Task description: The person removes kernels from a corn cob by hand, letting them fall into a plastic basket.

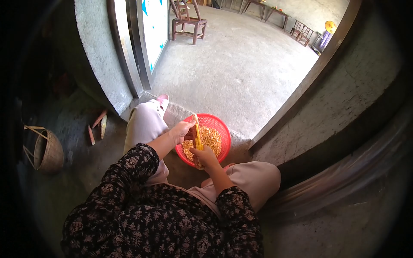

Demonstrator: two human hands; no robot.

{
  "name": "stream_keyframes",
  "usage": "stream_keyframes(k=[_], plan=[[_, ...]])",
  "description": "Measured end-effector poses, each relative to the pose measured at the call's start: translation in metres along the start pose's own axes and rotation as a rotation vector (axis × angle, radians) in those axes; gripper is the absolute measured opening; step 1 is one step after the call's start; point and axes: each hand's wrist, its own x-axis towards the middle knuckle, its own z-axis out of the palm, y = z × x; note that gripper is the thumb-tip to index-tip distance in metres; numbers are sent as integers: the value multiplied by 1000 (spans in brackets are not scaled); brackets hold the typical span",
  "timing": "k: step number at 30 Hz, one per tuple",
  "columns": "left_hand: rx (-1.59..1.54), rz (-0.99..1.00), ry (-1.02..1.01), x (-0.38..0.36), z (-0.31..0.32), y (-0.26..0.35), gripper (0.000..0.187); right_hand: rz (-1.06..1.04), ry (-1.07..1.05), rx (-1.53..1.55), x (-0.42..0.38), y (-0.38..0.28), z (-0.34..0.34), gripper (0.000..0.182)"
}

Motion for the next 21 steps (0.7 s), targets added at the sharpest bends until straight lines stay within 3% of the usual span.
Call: stream_keyframes(k=[6, 8, 9, 10, 12, 13, 14, 16, 20, 21], plan=[[12, 12, -76, -6, 1, 28, 25, 53, -111, -26, 2, -15, -22, 22], [96, 107, 52, -11, 2, 43, 47, 67, -143, -10, -1, -30, -31, 24], [80, 35, -13, -10, -3, 53, 74, 79, -150, -92, 3, -33, -40, 23], [81, 36, -12, -14, -3, 61, 74, 77, -151, -91, 3, -38, -47, 23], [770, 392, 10, -20, -4, 76, 80, 114, -212, -117, 0, -51, -60, 22], [906, 469, -59, -16, -8, 81, 68, 114, -201, -144, -5, -62, -63, 21], [909, 470, -61, -13, -7, 86, 68, 111, -200, -142, -3, -67, -67, 21], [1241, 499, -104, -20, -1, 99, 43, 78, -273, -260, 1, -78, -75, 22], [987, 444, -225, -19, 6, 102, 27, 73, -348, -303, 9, -86, -80, 27], [860, 378, -341, -13, 5, 99, 23, 75, -349, -301, 9, -87, -79, 27]])
